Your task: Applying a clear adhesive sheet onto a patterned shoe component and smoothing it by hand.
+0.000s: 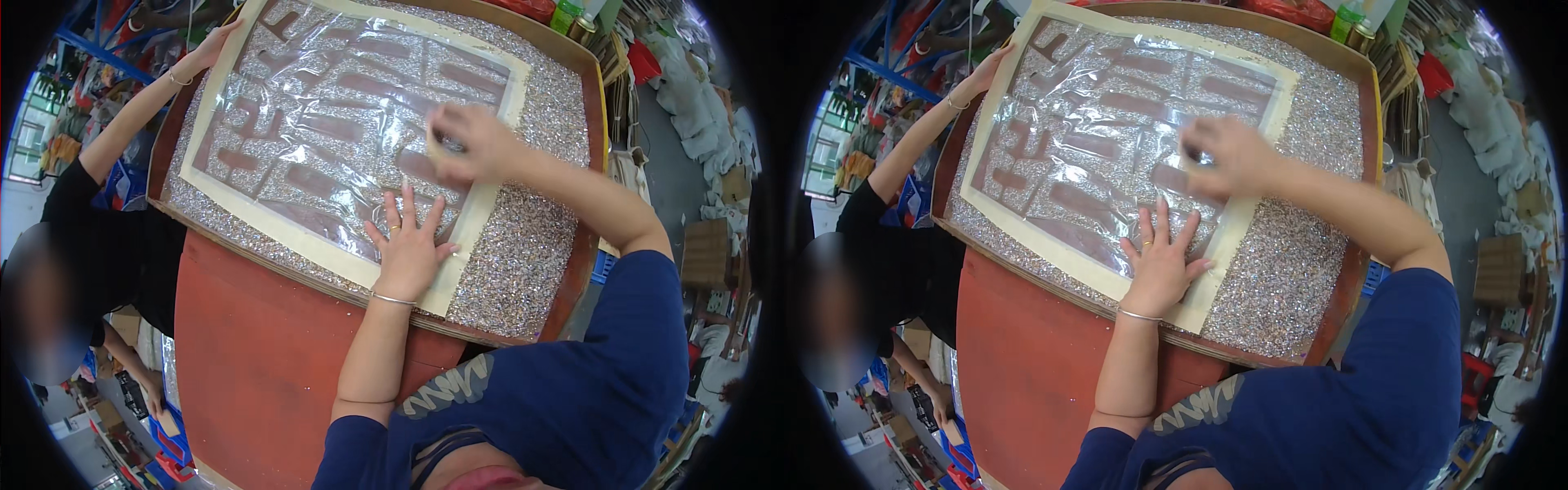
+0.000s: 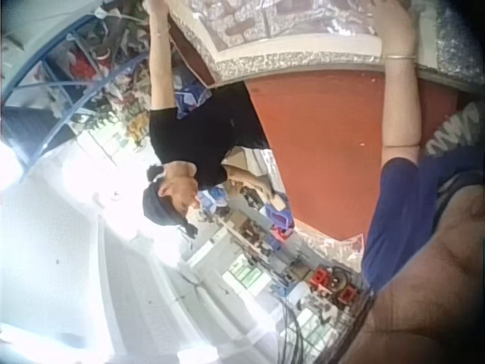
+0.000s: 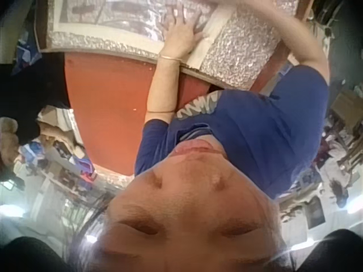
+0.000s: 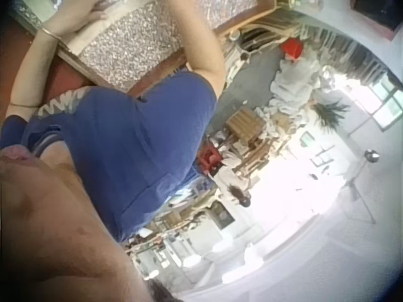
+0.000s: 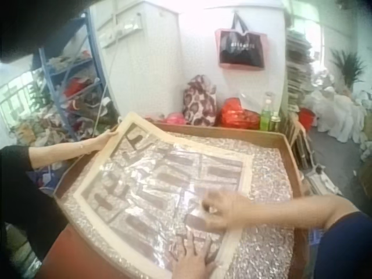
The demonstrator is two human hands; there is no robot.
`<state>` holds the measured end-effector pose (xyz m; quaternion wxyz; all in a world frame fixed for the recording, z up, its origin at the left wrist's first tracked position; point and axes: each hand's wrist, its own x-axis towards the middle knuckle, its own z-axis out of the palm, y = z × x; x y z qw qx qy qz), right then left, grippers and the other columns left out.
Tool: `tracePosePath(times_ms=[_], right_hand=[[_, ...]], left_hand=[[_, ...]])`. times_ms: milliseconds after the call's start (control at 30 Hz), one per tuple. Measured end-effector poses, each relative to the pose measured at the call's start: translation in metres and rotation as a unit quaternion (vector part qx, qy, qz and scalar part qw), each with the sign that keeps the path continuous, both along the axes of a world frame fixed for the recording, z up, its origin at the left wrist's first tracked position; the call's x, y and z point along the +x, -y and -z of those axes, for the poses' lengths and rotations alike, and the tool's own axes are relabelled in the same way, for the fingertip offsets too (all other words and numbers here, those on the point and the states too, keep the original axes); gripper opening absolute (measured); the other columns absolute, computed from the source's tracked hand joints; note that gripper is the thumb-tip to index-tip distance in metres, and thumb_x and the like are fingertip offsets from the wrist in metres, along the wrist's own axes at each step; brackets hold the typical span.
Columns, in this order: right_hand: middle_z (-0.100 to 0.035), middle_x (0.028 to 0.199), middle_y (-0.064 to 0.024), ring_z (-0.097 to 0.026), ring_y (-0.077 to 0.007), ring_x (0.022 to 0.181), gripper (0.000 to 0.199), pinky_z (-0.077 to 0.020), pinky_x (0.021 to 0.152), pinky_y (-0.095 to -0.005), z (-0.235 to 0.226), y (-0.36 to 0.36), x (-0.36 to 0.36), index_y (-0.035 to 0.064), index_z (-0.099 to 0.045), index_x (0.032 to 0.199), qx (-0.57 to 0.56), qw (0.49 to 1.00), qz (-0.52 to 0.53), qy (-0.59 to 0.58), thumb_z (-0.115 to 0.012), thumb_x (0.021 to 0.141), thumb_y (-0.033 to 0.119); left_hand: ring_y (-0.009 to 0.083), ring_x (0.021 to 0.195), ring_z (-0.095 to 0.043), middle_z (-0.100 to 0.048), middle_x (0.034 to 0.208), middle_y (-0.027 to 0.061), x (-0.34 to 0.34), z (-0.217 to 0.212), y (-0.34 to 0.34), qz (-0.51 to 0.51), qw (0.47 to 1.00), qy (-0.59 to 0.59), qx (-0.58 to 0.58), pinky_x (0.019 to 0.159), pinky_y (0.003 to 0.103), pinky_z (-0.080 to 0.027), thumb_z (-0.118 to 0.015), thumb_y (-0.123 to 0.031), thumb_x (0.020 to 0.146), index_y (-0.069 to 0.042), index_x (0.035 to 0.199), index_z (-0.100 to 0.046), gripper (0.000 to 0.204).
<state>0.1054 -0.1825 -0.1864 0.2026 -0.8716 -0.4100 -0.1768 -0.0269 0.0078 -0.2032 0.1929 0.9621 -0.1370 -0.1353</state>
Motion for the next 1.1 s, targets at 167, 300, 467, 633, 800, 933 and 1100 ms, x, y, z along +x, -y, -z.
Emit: tracePosePath(times_ms=[167, 300, 467, 633, 800, 933, 1100], right_hand=[[-0.054, 0.116, -0.0146, -0.057, -0.0344, 0.097, 0.055, -0.0488, 0.080, -0.0427, -0.001, 0.062, 0.007, 0.0127, -0.055, 0.116, -0.080, 0.985, 0.108, 0.104, -0.068, 0.071, 0.040], [-0.052, 0.121, -0.0159, -0.053, -0.0333, 0.107, 0.063, -0.0440, 0.089, -0.0428, -0.008, 0.134, 0.035, 0.0167, -0.048, 0.128, -0.118, 0.943, 0.307, 0.053, -0.063, 0.075, 0.047], [-0.049, 0.127, -0.0214, -0.051, -0.0354, 0.113, 0.060, -0.0409, 0.095, -0.0441, -0.027, 0.149, 0.019, 0.0119, -0.053, 0.125, -0.309, 0.852, 0.422, -0.004, -0.057, 0.081, 0.052], [-0.065, 0.097, -0.0237, -0.061, -0.0383, 0.098, 0.047, -0.0470, 0.086, -0.0485, -0.025, 0.125, 0.097, -0.0023, -0.064, 0.100, -0.154, 0.906, 0.363, -0.151, -0.051, 0.088, 0.041], [-0.065, 0.103, -0.0217, -0.062, -0.0387, 0.096, 0.032, -0.0466, 0.085, -0.0499, -0.017, 0.097, 0.127, 0.0012, -0.068, 0.096, -0.202, 0.882, 0.389, -0.173, -0.053, 0.081, 0.025], [-0.067, 0.100, -0.0156, -0.061, -0.0363, 0.100, 0.031, -0.0440, 0.087, -0.0503, 0.016, 0.127, 0.151, 0.0045, -0.068, 0.096, -0.146, 0.877, 0.448, -0.093, -0.056, 0.081, 0.028], [-0.068, 0.091, -0.0154, -0.064, -0.0298, 0.088, 0.032, -0.0474, 0.077, -0.0414, 0.000, 0.157, 0.181, 0.0017, -0.067, 0.092, -0.040, 0.905, 0.393, -0.155, -0.056, 0.083, 0.030]], left_hand=[[0.0451, 0.140, 0.000, -0.006, 0.153, 0.0216, 0.001, -0.011, 0.004, -0.003, 1.000, -0.025, 0.008, 0.100, 0.072, -0.007, -0.063, -0.046, 0.081, -0.025, 0.143, -0.032, 0.073], [0.0453, 0.139, 0.000, -0.006, 0.153, 0.0215, 0.002, -0.006, 0.003, 0.007, 1.000, -0.024, 0.006, 0.100, 0.073, -0.006, -0.064, -0.047, 0.081, -0.024, 0.143, -0.033, 0.073], [0.0443, 0.140, 0.004, -0.002, 0.153, 0.0212, -0.001, -0.008, 0.002, 0.003, 0.999, -0.034, 0.011, 0.100, 0.072, -0.002, -0.062, -0.049, 0.081, -0.024, 0.144, -0.031, 0.074], [0.0447, 0.140, 0.005, -0.001, 0.153, 0.0226, -0.005, 0.000, 0.005, -0.009, 1.000, -0.012, -0.001, 0.098, 0.074, 0.000, -0.061, -0.051, 0.081, -0.025, 0.144, -0.032, 0.074], [0.0478, 0.138, -0.001, -0.010, 0.151, 0.0247, -0.028, 0.014, -0.005, -0.116, 0.990, 0.069, 0.035, 0.103, 0.068, -0.004, -0.055, -0.059, 0.082, -0.018, 0.143, -0.034, 0.076], [0.0514, 0.137, -0.001, -0.010, 0.148, 0.0314, -0.042, -0.013, 0.003, -0.226, 0.971, -0.001, 0.074, 0.104, 0.068, -0.003, -0.039, -0.070, 0.084, -0.012, 0.145, -0.025, 0.086], [0.0543, 0.135, 0.006, -0.007, 0.145, 0.0384, -0.023, -0.009, 0.019, -0.265, 0.962, -0.009, 0.068, 0.104, 0.067, 0.003, -0.040, -0.075, 0.079, -0.010, 0.147, -0.019, 0.096]])
